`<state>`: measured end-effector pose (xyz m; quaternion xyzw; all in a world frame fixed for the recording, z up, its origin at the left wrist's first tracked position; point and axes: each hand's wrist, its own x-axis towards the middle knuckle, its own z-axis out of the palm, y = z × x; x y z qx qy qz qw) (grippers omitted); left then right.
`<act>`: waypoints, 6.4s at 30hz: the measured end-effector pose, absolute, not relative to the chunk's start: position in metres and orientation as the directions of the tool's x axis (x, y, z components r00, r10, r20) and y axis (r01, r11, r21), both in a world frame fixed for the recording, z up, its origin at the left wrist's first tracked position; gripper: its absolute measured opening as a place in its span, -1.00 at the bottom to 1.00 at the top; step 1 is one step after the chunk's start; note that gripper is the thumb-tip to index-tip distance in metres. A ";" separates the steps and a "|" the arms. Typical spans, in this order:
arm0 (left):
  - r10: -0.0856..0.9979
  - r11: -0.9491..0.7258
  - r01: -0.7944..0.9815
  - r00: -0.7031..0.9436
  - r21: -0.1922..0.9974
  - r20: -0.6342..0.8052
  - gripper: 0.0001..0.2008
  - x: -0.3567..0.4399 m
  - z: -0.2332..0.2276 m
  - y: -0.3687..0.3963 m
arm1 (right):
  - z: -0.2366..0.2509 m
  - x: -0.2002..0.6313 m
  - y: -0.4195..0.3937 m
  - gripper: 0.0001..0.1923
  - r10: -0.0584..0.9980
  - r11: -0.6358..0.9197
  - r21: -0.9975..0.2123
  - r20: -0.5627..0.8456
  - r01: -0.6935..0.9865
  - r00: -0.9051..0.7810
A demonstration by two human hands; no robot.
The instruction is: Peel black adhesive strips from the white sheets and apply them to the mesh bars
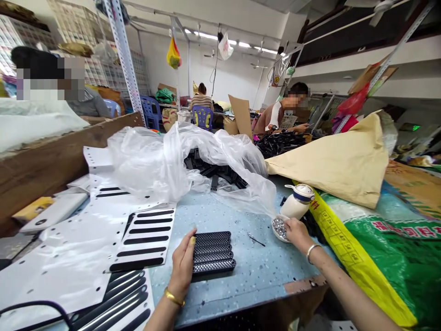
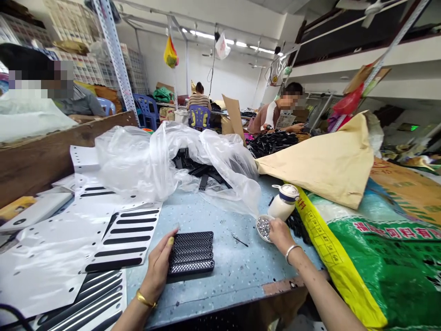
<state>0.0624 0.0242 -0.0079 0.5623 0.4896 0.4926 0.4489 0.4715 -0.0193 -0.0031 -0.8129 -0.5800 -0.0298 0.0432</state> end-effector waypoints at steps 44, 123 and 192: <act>0.972 -0.234 0.422 0.104 0.876 0.210 -0.64 0.048 0.029 0.018 | 0.034 0.260 0.008 -0.80 0.961 0.270 -0.684 0.234 0.678 -0.147; 0.656 -0.754 0.629 0.700 0.192 0.282 -0.45 0.038 0.019 0.050 | 0.012 0.288 -0.001 -0.61 0.920 0.384 -0.114 0.133 0.916 -0.369; 0.648 -0.760 0.632 0.754 0.150 0.111 -0.33 0.055 0.024 0.034 | 0.013 0.301 -0.025 -0.48 0.874 0.465 -0.033 0.179 0.885 -0.453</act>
